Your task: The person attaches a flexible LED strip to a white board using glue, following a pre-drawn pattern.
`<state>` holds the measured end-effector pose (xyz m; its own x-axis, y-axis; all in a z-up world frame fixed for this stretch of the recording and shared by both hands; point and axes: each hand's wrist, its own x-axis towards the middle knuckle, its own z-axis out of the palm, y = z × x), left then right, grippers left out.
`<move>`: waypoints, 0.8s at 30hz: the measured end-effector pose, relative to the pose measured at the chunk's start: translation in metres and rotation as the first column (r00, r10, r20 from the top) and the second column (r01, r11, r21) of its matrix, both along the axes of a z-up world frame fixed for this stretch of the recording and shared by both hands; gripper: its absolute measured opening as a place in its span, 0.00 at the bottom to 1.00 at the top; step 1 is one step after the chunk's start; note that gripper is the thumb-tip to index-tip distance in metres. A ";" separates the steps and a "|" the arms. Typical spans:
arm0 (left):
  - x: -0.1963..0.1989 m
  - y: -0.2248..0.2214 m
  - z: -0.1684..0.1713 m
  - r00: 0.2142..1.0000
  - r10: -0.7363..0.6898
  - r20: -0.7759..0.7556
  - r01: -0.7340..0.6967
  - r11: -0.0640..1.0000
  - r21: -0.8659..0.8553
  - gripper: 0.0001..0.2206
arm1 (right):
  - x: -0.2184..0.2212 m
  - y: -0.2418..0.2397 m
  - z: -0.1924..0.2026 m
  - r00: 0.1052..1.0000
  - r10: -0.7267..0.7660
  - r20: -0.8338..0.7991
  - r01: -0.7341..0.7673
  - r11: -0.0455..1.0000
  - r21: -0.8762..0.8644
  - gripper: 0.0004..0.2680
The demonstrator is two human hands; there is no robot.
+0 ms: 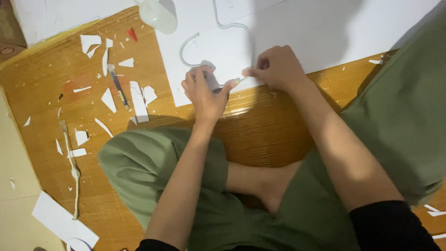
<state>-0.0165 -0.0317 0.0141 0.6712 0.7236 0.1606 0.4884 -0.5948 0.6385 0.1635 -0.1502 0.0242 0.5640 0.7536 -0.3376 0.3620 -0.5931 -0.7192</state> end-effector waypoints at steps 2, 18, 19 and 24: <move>-0.001 0.001 -0.002 1.000 -0.004 0.002 0.004 1.000 0.011 0.29 | -0.001 0.001 0.002 0.999 0.028 0.026 -0.026 0.997 -0.069 0.15; 0.006 0.008 0.041 0.954 0.081 -0.289 -0.152 0.961 -0.233 0.30 | 0.005 -0.006 -0.007 0.994 0.111 -0.006 -0.111 0.992 -0.065 0.16; 0.006 0.007 0.045 0.952 0.075 -0.296 -0.146 0.963 -0.226 0.30 | 0.006 -0.006 -0.009 0.992 0.123 -0.026 -0.124 0.991 -0.053 0.16; 0.004 0.005 0.039 0.946 0.059 -0.319 -0.113 0.982 -0.153 0.31 | 0.002 -0.005 0.007 0.993 0.105 -0.061 -0.110 0.990 -0.086 0.15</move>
<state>-0.0124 -0.0265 0.0529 0.6018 0.7794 -0.1745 0.7237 -0.4396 0.5320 0.1654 -0.1556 0.0309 0.4593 0.7743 -0.4353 0.3879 -0.6157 -0.6859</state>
